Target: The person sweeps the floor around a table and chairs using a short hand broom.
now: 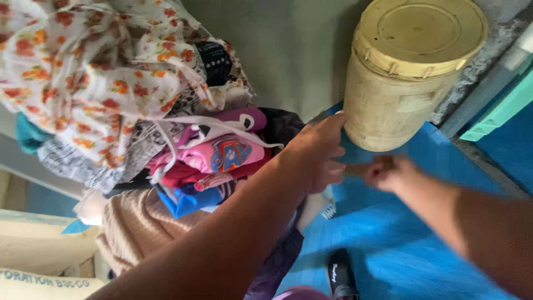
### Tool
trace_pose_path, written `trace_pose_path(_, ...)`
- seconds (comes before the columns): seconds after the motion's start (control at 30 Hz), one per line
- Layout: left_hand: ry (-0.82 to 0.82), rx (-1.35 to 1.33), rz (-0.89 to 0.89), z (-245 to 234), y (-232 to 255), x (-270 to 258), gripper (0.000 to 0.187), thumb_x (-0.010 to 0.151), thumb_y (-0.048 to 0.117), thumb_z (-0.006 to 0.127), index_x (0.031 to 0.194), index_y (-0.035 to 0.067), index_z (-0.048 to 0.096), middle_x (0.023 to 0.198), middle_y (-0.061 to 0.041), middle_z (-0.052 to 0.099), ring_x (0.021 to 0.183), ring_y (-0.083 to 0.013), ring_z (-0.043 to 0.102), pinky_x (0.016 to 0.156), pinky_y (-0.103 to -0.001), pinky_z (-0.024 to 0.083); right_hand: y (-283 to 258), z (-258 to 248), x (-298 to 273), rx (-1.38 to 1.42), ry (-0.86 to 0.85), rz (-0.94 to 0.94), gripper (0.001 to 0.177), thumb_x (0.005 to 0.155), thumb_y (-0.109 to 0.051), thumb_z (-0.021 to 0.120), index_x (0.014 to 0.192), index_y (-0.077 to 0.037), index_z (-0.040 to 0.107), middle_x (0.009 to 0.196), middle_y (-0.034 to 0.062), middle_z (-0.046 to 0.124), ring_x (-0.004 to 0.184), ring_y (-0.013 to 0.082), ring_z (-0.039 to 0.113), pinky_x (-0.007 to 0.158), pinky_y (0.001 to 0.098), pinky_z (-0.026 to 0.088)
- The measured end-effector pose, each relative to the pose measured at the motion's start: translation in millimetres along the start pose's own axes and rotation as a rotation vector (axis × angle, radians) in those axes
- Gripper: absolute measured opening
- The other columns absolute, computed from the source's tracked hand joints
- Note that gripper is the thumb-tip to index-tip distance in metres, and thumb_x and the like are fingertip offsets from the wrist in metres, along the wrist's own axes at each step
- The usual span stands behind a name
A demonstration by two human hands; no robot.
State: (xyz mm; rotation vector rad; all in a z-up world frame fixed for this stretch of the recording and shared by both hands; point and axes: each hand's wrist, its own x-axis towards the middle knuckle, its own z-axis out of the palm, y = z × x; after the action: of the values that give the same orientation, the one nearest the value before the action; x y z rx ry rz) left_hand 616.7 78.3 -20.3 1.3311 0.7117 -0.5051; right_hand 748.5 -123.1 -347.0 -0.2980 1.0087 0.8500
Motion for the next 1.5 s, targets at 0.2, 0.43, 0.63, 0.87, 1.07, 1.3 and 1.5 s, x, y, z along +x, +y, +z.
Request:
trace_pose_path(0.2, -0.081, -0.103, -0.101, 3.7, 3.1, 11.5, 0.085, 0.091, 0.057, 0.063, 0.151, 0.001, 0.041, 0.132, -0.022, 0.048, 0.114, -0.0422, 0.048, 0.092, -0.055, 0.041, 57.5, -60.6, -138.7, -0.242, -0.029, 0.193, 0.015, 0.091, -0.017, 0.056, 0.082, -0.008, 0.048, 0.065, -0.0009, 0.043, 0.047, 0.0045, 0.038, 0.037, 0.0197, 0.026)
trace_pose_path(0.43, -0.012, -0.042, -0.092, 12.1, 22.4, 16.1, 0.077, 0.091, 0.054, 0.052, 0.155, 0.017, 0.036, 0.153, -0.023, 0.046, 0.138, -0.047, 0.05, 0.112, -0.062, 0.041, 45.5, 16.6, -153.5, -0.249, -0.116, 0.134, 0.014, 0.088, -0.018, 0.058, 0.082, -0.007, 0.051, 0.063, -0.0038, 0.041, 0.046, 0.0032, 0.038, 0.034, 0.0194, 0.024)
trace_pose_path(0.63, -0.028, -0.06, -0.037, -10.0, 23.6, 17.0, 0.08, 0.094, 0.054, 0.053, 0.159, 0.014, 0.026, 0.157, -0.031, 0.036, 0.142, -0.0559, 0.038, 0.111, -0.065, 0.036, -32.2, 27.6, 23.6, -0.185, -0.203, 0.048, 0.021, 0.083, -0.012, 0.059, 0.072, -0.017, 0.041, 0.058, -0.0038, 0.038, 0.045, 0.0087, 0.04, 0.038, 0.0233, 0.032)
trace_pose_path(0.87, -0.077, -0.226, -0.095, -11.1, 19.8, 10.6, 0.078, 0.094, 0.05, 0.054, 0.159, 0.019, 0.024, 0.159, -0.026, 0.034, 0.144, -0.0569, 0.035, 0.113, -0.066, 0.043, 43.4, 9.5, -116.7, -0.287, -0.029, -0.009, 0.013, 0.081, -0.013, 0.058, 0.08, -0.006, 0.046, 0.061, 0.0024, 0.047, 0.046, 0.009, 0.045, 0.035, 0.0208, 0.027)
trace_pose_path(1.07, -0.026, -0.016, -0.07, 8.5, 29.9, 23.9, 0.08, 0.093, 0.053, 0.054, 0.159, 0.018, 0.025, 0.158, -0.026, 0.038, 0.143, -0.0543, 0.038, 0.112, -0.065, 0.038, 7.4, 75.5, -87.7, -0.298, -0.047, 0.002, 0.012, 0.085, -0.008, 0.058, 0.08, -0.01, 0.047, 0.058, -0.0019, 0.043, 0.045, 0.0096, 0.041, 0.035, 0.0229, 0.024)
trace_pose_path(1.3, -0.187, 0.448, 0.315, -10.2, 4.7, 30.2, 0.086, 0.093, 0.051, 0.06, 0.162, 0.016, 0.024, 0.141, -0.026, 0.048, 0.129, -0.0479, 0.048, 0.106, -0.059, 0.045, -25.4, -99.0, -42.9, 0.245, 0.323, -0.076, 0.036, 0.09, -0.019, 0.067, 0.064, -0.017, 0.043, 0.058, -0.0045, 0.048, 0.046, 0.0076, 0.048, 0.036, 0.0218, 0.038)
trace_pose_path(1.5, -0.131, 0.003, -0.135, 43.7, 16.0, 22.5, 0.08, 0.096, 0.051, 0.049, 0.16, 0.011, 0.022, 0.16, -0.029, 0.035, 0.146, -0.0531, 0.036, 0.116, -0.065, 0.034, 55.7, -244.8, -229.1, -1.366, 0.193, -0.653, 0.017, 0.08, -0.004, 0.068, 0.096, -0.001, 0.063, 0.071, 0.0035, 0.057, 0.06, 0.0108, 0.05, 0.048, 0.0258, 0.044)
